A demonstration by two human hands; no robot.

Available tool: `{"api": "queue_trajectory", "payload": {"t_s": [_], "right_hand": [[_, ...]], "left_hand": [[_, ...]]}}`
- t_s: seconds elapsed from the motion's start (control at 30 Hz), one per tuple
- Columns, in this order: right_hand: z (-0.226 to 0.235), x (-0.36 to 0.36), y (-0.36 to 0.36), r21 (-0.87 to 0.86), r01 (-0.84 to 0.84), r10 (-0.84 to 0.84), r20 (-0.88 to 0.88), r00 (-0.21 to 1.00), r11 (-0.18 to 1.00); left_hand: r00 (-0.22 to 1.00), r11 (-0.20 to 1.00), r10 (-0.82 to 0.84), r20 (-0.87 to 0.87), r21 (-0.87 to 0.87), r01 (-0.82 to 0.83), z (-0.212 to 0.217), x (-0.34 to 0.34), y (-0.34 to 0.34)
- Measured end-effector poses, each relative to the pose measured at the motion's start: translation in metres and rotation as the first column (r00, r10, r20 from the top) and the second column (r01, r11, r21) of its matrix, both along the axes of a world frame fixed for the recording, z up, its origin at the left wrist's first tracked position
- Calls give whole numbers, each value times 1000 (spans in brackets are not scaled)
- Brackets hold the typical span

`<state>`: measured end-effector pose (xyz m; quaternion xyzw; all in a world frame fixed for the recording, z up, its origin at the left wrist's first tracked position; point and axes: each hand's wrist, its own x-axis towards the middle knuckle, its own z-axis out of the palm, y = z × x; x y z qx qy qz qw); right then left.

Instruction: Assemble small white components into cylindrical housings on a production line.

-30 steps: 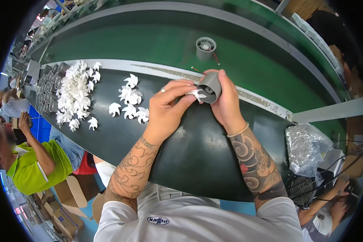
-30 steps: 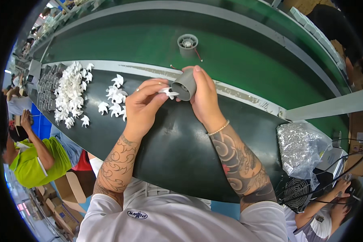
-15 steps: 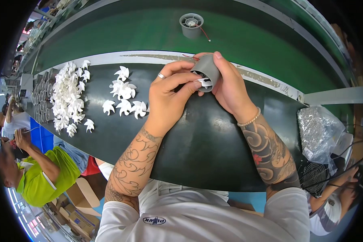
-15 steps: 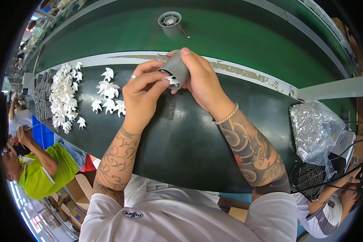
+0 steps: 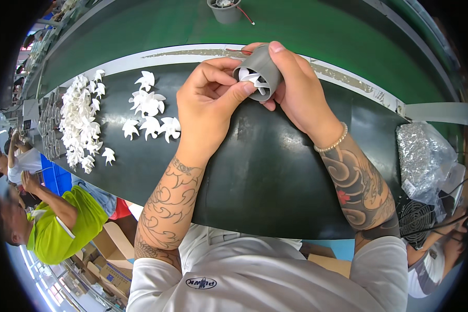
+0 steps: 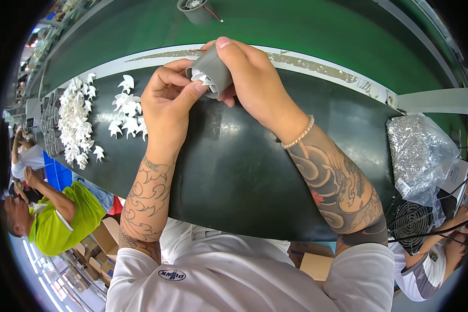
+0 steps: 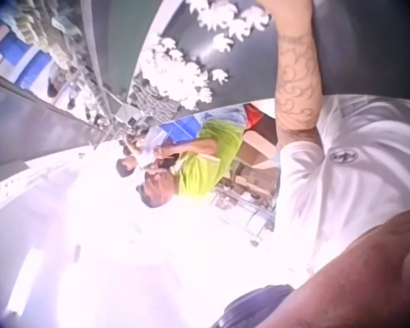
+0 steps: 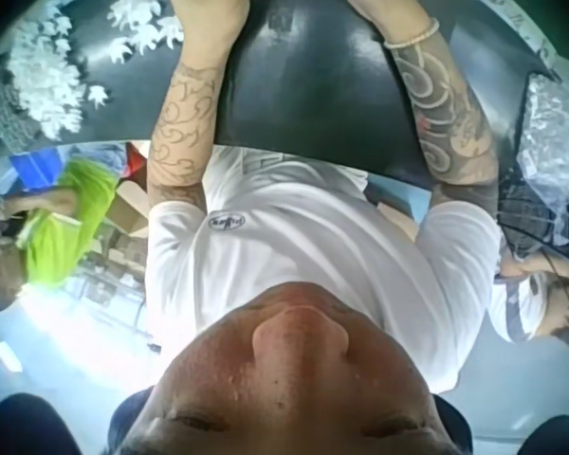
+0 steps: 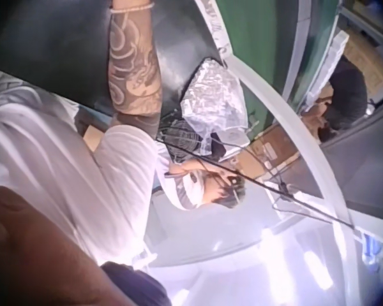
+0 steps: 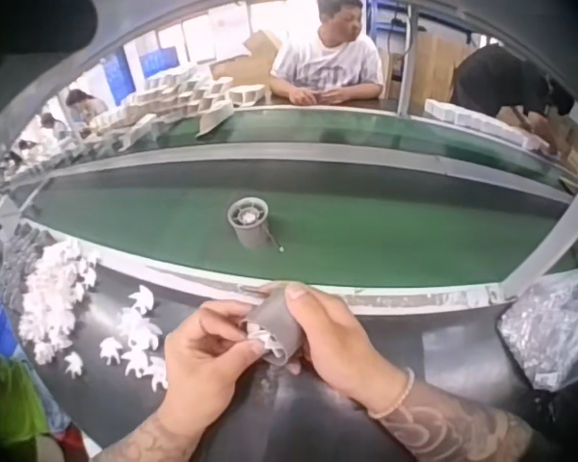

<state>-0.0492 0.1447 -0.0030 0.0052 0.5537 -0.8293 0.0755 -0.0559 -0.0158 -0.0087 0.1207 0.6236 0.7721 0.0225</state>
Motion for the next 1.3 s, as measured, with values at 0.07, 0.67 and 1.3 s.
{"api": "queue_trajectory", "payload": {"t_s": [0.07,0.67,1.3], "right_hand": [[3,6,-1,52,17,-18,9,1000,998],[5,1,16,499,336,-186,-327,927,799],[425,-37,117,439,791,-54,-885,462,-426]], "left_hand": [[995,995,-57,78,82,50,-5,0,-2],[968,958,-142,-209,-274,81,-3,-8,1],[970,941,-205,-134,-301,157,-4,-3,-5]]}}
